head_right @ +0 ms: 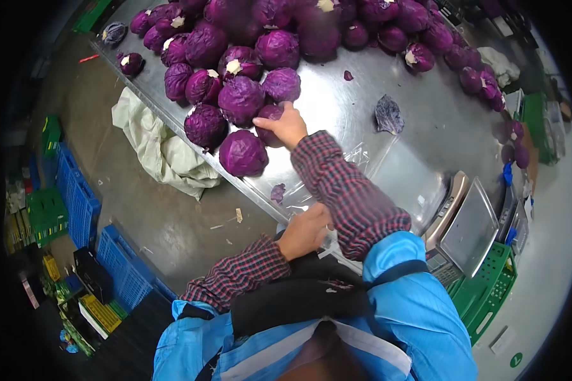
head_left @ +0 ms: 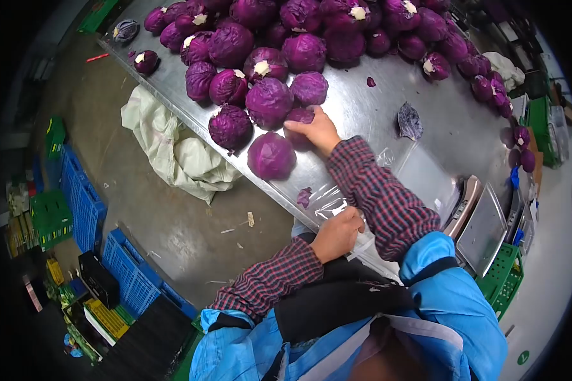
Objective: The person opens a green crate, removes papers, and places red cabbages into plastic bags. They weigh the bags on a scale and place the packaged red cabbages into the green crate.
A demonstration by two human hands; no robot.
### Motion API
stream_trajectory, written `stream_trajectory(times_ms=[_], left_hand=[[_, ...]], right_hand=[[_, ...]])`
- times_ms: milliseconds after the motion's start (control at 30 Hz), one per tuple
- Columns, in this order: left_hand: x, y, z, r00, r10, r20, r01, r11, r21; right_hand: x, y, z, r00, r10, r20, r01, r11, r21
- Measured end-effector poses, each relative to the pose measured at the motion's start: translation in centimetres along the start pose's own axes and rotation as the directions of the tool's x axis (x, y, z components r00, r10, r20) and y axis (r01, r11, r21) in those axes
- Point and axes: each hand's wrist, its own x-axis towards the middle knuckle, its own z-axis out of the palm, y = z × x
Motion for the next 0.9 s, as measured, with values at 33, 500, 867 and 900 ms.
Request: stream_trajectory(times_ms=[33, 500, 867, 900], left_hand=[[-0.2, 0.0, -0.2, 1.0, -0.027, -0.004, 0.027, 0.999, 0.032], [4.8, -0.8, -2.7, 0.959, -0.109, 0.263, 0.252, 0.753, -0.607], [6.2, 4.9, -2.7, 0.983, 0.016, 0.185, 0.064, 0.906, -0.418], [6.7, 5.5, -3.8, 0.983, 0.032, 0.183, 0.032, 0.941, -0.336]], right_hand=[[-0.3, -0.4, -0.1, 0.999, -0.04, -0.024, 0.038, 0.996, -0.082], [-20.9, -2.8, -18.0, 0.798, 0.052, 0.6, -0.484, 0.649, 0.587], [-25.3, 0.3, -16.7, 0.992, 0.085, 0.088, -0.082, 0.996, -0.036], [-24.6, 0.1, -17.8, 0.974, -0.048, 0.219, 0.113, 0.95, -0.291]])
